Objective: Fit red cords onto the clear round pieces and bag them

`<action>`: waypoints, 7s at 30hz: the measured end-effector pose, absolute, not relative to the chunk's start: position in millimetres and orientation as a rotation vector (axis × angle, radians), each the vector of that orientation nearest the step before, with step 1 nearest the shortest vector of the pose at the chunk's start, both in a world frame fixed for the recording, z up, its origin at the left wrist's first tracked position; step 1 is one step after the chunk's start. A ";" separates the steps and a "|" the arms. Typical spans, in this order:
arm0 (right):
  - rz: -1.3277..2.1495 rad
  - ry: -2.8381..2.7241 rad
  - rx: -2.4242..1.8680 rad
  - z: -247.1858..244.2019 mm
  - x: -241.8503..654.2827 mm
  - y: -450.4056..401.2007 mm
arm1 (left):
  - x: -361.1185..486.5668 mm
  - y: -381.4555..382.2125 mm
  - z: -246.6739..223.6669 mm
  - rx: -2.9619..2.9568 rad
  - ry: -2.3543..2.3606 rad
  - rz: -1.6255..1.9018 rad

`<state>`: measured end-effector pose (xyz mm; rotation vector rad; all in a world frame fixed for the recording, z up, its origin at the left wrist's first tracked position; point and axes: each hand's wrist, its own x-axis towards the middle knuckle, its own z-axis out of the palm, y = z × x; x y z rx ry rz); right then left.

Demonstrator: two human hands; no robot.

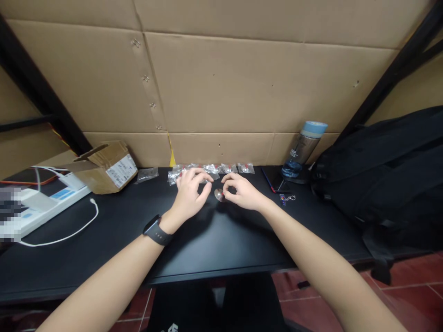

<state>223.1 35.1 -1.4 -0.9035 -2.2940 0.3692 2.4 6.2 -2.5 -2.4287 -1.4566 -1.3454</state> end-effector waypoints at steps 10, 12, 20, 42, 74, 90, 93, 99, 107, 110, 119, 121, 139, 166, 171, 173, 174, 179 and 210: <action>0.402 -2.329 -0.784 6.9 225.7 31.9 | 10.4 10.2 -27.4 -2.838 -1.362 -0.903; 0.380 -2.305 -0.800 7.3 227.6 32.8 | 10.4 11.0 -26.4 -2.838 -1.403 -0.894; 0.334 -2.333 -0.848 1.7 231.9 38.8 | 10.3 13.9 -23.1 -2.797 -1.563 -0.926; 0.351 -2.359 -0.837 -8.2 227.1 42.8 | 3.4 19.7 -32.4 -2.813 -1.454 -0.744; 0.474 -2.428 -1.283 -10.0 287.5 79.6 | -77.5 52.7 -15.5 -2.930 -1.447 -0.456; 0.635 -2.084 -0.681 10.0 236.9 39.2 | -27.9 21.4 7.7 -2.701 -1.398 -1.334; 0.641 -2.010 -0.691 3.5 223.7 34.2 | -20.7 20.0 5.3 -2.634 -1.370 -1.383; 0.702 -1.883 -0.662 -3.2 210.4 27.2 | -16.7 18.5 2.8 -2.660 -1.387 -1.343; 0.714 -1.832 -0.659 -3.4 198.2 15.4 | -1.8 9.7 -1.8 -2.508 -1.415 -1.339; 0.740 -1.817 -0.653 -5.5 198.2 15.9 | -1.5 9.7 -4.0 -2.520 -1.413 -1.333; 0.877 -1.775 -0.645 -12.9 196.7 19.7 | -1.0 6.1 -3.2 -2.452 -1.378 -1.274; 0.926 -1.758 -0.654 -14.0 198.5 24.1 | -0.8 5.4 -2.2 -2.437 -1.361 -1.255; 0.502 -2.193 -0.844 -8.0 211.5 31.6 | 5.0 0.5 -0.4 -2.411 -1.523 -1.330; 0.445 -2.565 -1.109 16.7 249.9 40.6 | -28.1 44.0 -34.4 -2.222 -1.624 -0.662; 0.452 -2.603 -1.105 15.9 249.0 41.2 | -30.2 49.3 -28.1 -2.207 -1.546 -0.752; 0.454 -2.619 -1.096 16.5 248.9 41.1 | -27.6 47.1 -26.2 -2.228 -1.514 -0.783; 0.452 -2.627 -1.089 16.9 249.0 41.1 | -25.1 45.0 -25.6 -2.248 -1.493 -0.794; 0.439 -2.645 -1.076 18.6 251.6 40.4 | -6.1 28.8 -22.9 -2.406 -1.361 -0.836; 0.218 -2.409 -0.948 20.2 254.0 40.3 | 4.9 1.3 -3.2 -2.498 -1.119 -0.691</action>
